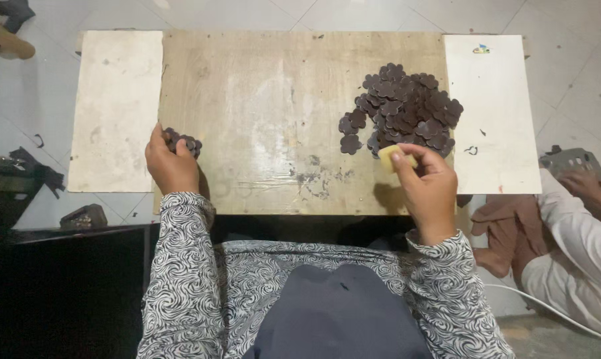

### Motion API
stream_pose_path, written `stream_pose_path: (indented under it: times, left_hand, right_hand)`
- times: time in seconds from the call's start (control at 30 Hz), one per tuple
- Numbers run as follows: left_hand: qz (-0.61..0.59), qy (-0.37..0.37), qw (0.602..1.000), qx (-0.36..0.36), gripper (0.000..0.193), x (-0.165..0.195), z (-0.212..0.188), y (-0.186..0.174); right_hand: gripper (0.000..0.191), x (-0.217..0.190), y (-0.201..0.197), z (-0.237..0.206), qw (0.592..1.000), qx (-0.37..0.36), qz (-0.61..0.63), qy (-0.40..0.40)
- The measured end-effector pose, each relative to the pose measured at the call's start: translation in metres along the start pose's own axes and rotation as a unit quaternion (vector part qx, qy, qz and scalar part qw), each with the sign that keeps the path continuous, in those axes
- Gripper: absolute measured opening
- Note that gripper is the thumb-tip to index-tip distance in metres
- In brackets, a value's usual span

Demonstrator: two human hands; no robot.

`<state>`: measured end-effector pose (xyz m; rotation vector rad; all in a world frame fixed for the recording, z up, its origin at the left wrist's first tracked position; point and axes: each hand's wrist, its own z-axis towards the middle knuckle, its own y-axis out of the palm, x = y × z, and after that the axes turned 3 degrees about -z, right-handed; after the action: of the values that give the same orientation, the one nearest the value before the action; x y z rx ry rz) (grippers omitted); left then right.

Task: The person sits on the floor at a low wooden table and wipes dark flower-shaped cut pieces one at a time with a small yellow sponge block, then places each treated piece onto a growing pile on the table. The person repeats this wiping and stacking cycle continuously throughout the episode.

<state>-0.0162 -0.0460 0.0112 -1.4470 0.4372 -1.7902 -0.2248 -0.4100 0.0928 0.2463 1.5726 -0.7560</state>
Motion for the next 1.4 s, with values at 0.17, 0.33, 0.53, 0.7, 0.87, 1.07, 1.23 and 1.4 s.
stream_pose_path:
  times: [0.17, 0.33, 0.53, 0.7, 0.87, 1.07, 1.23, 1.4]
  left_hand:
    - [0.048, 0.026, 0.998, 0.042, 0.065, -0.008, -0.003, 0.009]
    - [0.061, 0.114, 0.992, 0.003, 0.037, 0.042, -0.029, 0.037]
    - [-0.083, 0.200, 0.940, -0.265, 0.029, 0.157, -0.105, 0.102]
    - [-0.038, 0.189, 0.942, -0.274, 0.040, 0.192, -0.124, 0.111]
    - [-0.119, 0.129, 0.944, -0.280, 0.038, 0.181, -0.128, 0.113]
    - [-0.196, 0.189, 0.925, -0.265, 0.017, 0.170, -0.127, 0.105]
    - [-0.276, 0.383, 0.874, -0.117, 0.020, 0.170, -0.128, 0.068]
    - [-0.269, 0.474, 0.837, -0.050, 0.025, 0.179, -0.126, 0.033]
  right_hand:
    - [0.024, 0.007, -0.005, 0.002, 0.998, 0.031, 0.047, 0.016]
    - [0.025, 0.006, -0.008, 0.002, 0.996, 0.044, 0.060, 0.057]
    - [0.023, 0.002, -0.015, 0.008, 0.985, 0.069, 0.156, 0.039]
    - [0.022, 0.010, -0.036, 0.001, 0.982, 0.107, 0.156, 0.020]
    - [0.022, 0.021, -0.046, -0.002, 0.966, 0.124, 0.222, 0.036]
    - [0.023, 0.019, -0.034, 0.001, 0.968, 0.119, 0.215, 0.044]
    - [0.024, 0.009, -0.027, -0.006, 0.970, 0.090, 0.221, 0.051]
    - [0.024, -0.003, -0.017, -0.010, 0.970, 0.064, 0.229, 0.046]
